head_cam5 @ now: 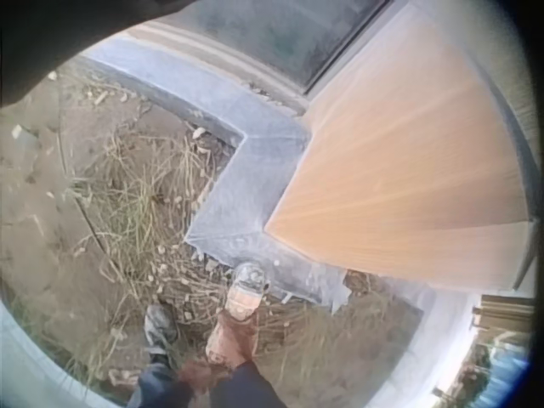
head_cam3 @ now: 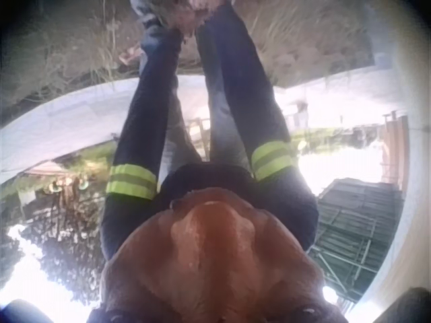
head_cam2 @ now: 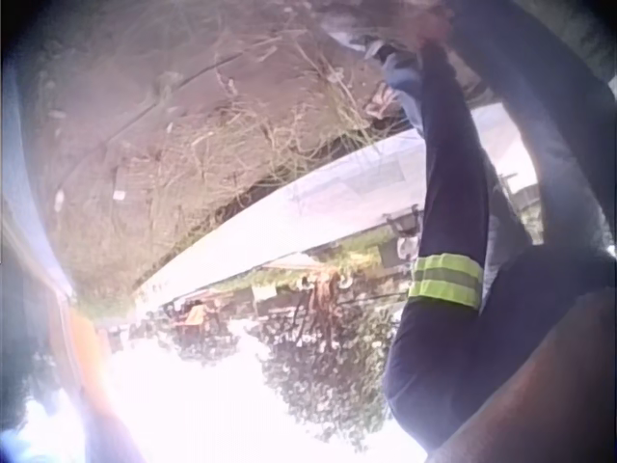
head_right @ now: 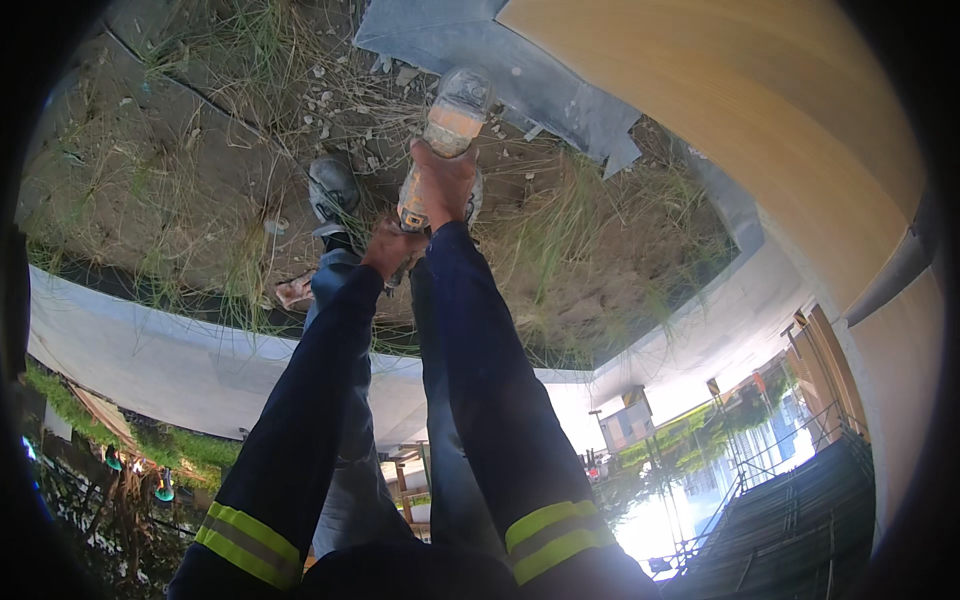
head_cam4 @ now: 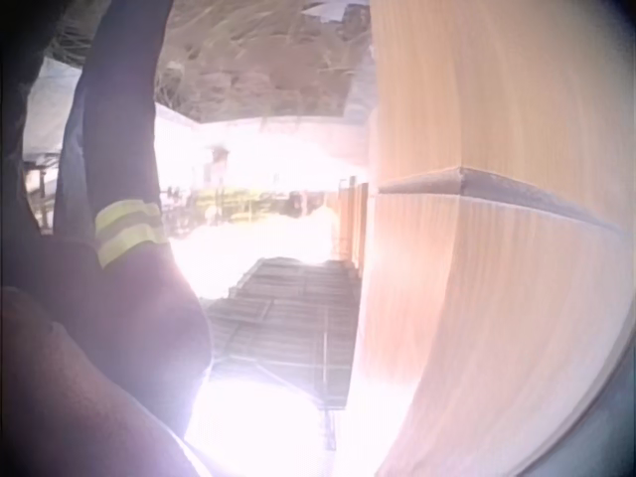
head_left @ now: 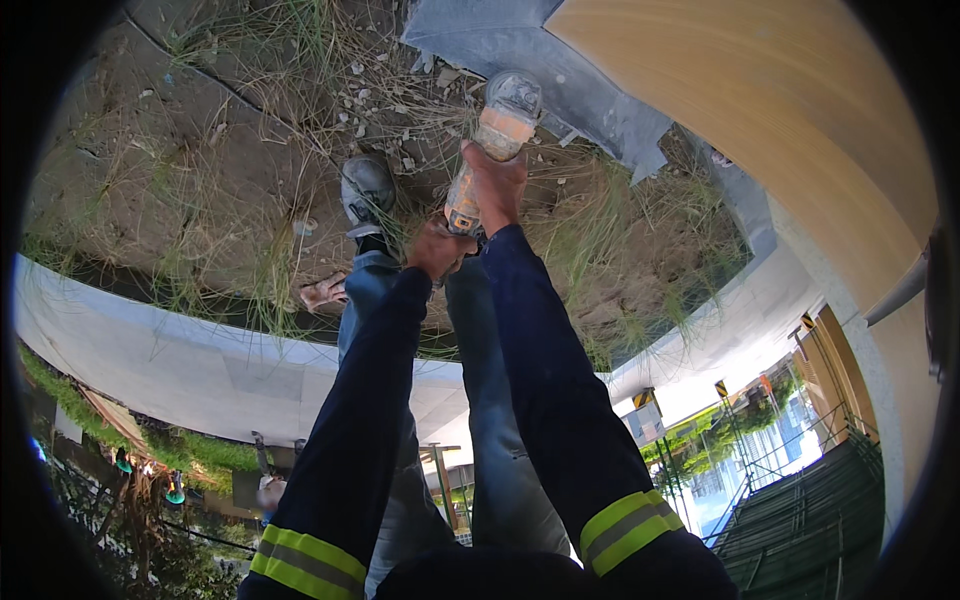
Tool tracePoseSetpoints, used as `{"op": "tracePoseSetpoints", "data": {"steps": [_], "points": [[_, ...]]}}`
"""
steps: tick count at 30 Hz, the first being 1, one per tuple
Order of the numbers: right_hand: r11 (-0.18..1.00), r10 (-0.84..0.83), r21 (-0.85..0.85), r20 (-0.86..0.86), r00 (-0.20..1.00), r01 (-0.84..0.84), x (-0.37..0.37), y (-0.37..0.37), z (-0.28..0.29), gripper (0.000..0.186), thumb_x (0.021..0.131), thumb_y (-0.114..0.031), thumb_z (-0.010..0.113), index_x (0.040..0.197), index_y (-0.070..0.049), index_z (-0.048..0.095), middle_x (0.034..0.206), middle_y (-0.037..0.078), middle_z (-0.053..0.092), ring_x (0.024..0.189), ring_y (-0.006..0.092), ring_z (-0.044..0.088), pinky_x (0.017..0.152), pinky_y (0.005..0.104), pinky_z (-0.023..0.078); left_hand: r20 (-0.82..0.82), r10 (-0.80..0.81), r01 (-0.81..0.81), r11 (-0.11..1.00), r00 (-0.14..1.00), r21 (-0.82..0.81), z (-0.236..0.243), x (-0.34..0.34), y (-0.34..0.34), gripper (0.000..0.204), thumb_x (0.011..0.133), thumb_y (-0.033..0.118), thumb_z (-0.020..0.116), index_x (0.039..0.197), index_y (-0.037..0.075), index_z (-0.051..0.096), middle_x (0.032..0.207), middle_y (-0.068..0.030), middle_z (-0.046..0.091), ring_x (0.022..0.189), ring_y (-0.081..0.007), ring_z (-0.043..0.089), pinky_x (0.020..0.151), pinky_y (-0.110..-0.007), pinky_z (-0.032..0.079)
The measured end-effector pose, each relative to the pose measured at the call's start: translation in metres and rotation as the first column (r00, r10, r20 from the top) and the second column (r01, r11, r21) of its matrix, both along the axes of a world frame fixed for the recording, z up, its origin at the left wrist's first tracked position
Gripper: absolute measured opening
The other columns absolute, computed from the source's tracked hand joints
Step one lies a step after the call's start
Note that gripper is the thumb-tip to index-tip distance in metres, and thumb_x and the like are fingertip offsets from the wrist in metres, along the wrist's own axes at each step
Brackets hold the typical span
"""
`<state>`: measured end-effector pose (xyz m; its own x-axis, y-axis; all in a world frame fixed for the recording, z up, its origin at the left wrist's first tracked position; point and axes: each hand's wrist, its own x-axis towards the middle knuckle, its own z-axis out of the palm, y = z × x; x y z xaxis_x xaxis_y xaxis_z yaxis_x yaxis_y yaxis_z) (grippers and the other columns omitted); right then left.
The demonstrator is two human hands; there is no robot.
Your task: The person uses an angle grinder to smooth the edge of a concrete structure. The person holds the tool with both hands and moves it along the corner where the concrete meets a wooden panel.
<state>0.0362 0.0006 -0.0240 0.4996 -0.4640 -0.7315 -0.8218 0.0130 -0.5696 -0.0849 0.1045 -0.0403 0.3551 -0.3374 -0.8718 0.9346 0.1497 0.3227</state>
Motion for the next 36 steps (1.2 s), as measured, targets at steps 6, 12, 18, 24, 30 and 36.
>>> {"op": "tracePoseSetpoints", "data": {"steps": [6, 12, 18, 24, 30, 36], "points": [[0.999, 0.031, -0.027, 0.067, 0.997, -0.029, -0.003, -0.008, -0.014, 0.065, 0.076, -0.022, 0.087, 0.126, 0.006, 0.055, 0.108, 0.017, 0.073, 0.092, 0.0270, 0.072, 0.083, 0.0399, 0.057, -0.009, 0.034, -0.034, 0.999, 0.999, -0.035, -0.005, 0.003, -0.007, 0.019, 0.075, 0.008, 0.077, 0.088, 0.000, 0.066, 0.063, -0.0054, 0.063, 0.045, -0.0159, 0.057, 0.042, -0.034, 0.043], [0.988, 0.147, 0.035, 0.082, 0.986, -0.150, 0.008, 0.014, -0.015, 0.064, 0.075, -0.023, 0.087, 0.124, 0.004, 0.057, 0.106, 0.015, 0.074, 0.093, 0.0266, 0.072, 0.084, 0.0395, 0.056, -0.052, 0.142, -0.141, 0.990, 0.989, 0.019, -0.003, 0.008, 0.004, 0.019, 0.075, 0.008, 0.077, 0.088, 0.001, 0.065, 0.069, -0.0076, 0.066, 0.047, -0.0163, 0.058, 0.043, -0.033, 0.044], [0.999, 0.027, -0.040, 0.012, 1.000, -0.027, -0.002, -0.010, -0.010, 0.055, 0.081, -0.018, 0.086, 0.125, 0.000, 0.059, 0.107, 0.011, 0.072, 0.090, 0.0210, 0.070, 0.080, 0.0383, 0.056, -0.045, -0.070, 0.071, 0.997, 0.997, 0.010, 0.001, 0.005, -0.007, 0.016, 0.076, 0.010, 0.077, 0.080, 0.001, 0.064, 0.059, -0.0067, 0.062, 0.044, -0.0160, 0.057, 0.043, -0.033, 0.044], [0.997, 0.063, -0.053, 0.054, 0.997, -0.060, 0.003, -0.017, -0.015, 0.054, 0.081, -0.016, 0.085, 0.124, 0.002, 0.058, 0.109, 0.012, 0.072, 0.091, 0.0209, 0.070, 0.080, 0.0393, 0.056, -0.005, 0.049, -0.049, 0.999, 0.999, -0.014, -0.004, 0.011, -0.017, 0.016, 0.075, 0.011, 0.076, 0.078, 0.000, 0.065, 0.057, -0.0056, 0.059, 0.043, -0.0157, 0.055, 0.043, -0.035, 0.043], [0.988, 0.148, 0.034, 0.107, 0.983, -0.152, 0.024, 0.011, -0.012, 0.059, 0.075, -0.020, 0.085, 0.122, 0.004, 0.058, 0.104, 0.016, 0.074, 0.090, 0.0262, 0.073, 0.081, 0.0400, 0.058, 0.039, 0.154, -0.158, 0.980, 0.987, 0.125, -0.008, 0.019, -0.005, 0.019, 0.073, 0.010, 0.076, 0.086, -0.001, 0.068, 0.065, -0.0053, 0.064, 0.046, -0.0146, 0.055, 0.045, -0.034, 0.043], [0.999, 0.043, 0.017, 0.081, 0.996, -0.045, 0.006, -0.005, -0.009, 0.052, 0.079, -0.017, 0.086, 0.120, 0.002, 0.061, 0.106, 0.012, 0.072, 0.090, 0.0205, 0.070, 0.080, 0.0377, 0.056, -0.016, 0.093, -0.092, 0.995, 0.996, 0.031, 0.009, 0.013, -0.009, 0.025, 0.074, 0.014, 0.077, 0.090, -0.002, 0.066, 0.066, -0.0067, 0.065, 0.047, -0.0164, 0.059, 0.047, -0.034, 0.047]]}}
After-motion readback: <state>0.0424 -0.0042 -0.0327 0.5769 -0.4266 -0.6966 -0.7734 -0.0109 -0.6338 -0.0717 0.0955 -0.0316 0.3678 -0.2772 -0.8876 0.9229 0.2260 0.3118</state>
